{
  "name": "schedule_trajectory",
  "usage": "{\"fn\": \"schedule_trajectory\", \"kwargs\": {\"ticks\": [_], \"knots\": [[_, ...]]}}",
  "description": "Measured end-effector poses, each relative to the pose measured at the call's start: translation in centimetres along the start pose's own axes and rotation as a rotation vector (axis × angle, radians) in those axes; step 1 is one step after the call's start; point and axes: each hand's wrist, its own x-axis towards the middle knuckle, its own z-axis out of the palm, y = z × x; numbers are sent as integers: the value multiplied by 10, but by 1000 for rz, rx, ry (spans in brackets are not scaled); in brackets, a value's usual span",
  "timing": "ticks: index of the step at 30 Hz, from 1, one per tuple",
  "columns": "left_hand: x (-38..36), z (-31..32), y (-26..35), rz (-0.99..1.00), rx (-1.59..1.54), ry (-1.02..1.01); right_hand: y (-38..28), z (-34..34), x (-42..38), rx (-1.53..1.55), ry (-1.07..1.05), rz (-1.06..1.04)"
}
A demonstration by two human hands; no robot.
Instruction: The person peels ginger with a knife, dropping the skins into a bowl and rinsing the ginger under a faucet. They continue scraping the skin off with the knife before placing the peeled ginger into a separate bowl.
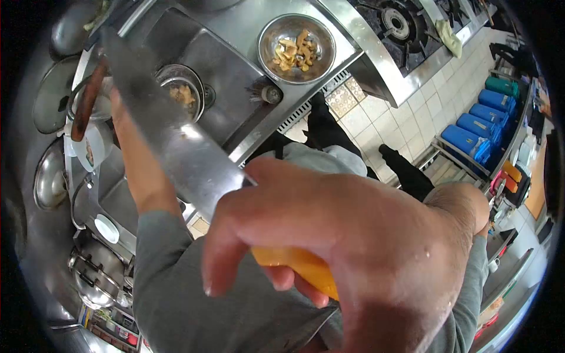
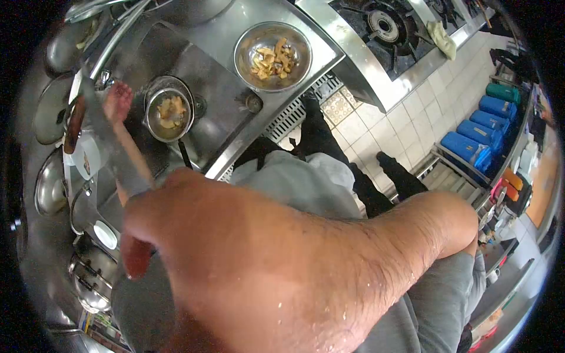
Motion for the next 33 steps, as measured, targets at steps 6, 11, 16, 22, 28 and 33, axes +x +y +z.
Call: {"fn": "schedule_trajectory", "kwargs": {"ticks": [6, 11, 16, 22, 28, 33], "knots": [[3, 12, 16, -12, 198, 129, 71, 1, 31, 201, -87, -345], [21, 50, 19, -361, 874, -163, 116, -26, 65, -108, 72, -43], [6, 80, -4, -468, 1111, -144, 151, -30, 70, -170, 209, 113], [15, 2, -179, -349, 1450, 185, 162, -12, 63, -214, 380, 73], [5, 15, -308, -14, 1423, 412, 178, -2, 60, -175, 593, 192], [-14, 20, -241, -401, 1135, 372, 193, -11, 51, -237, 541, 243]]}}
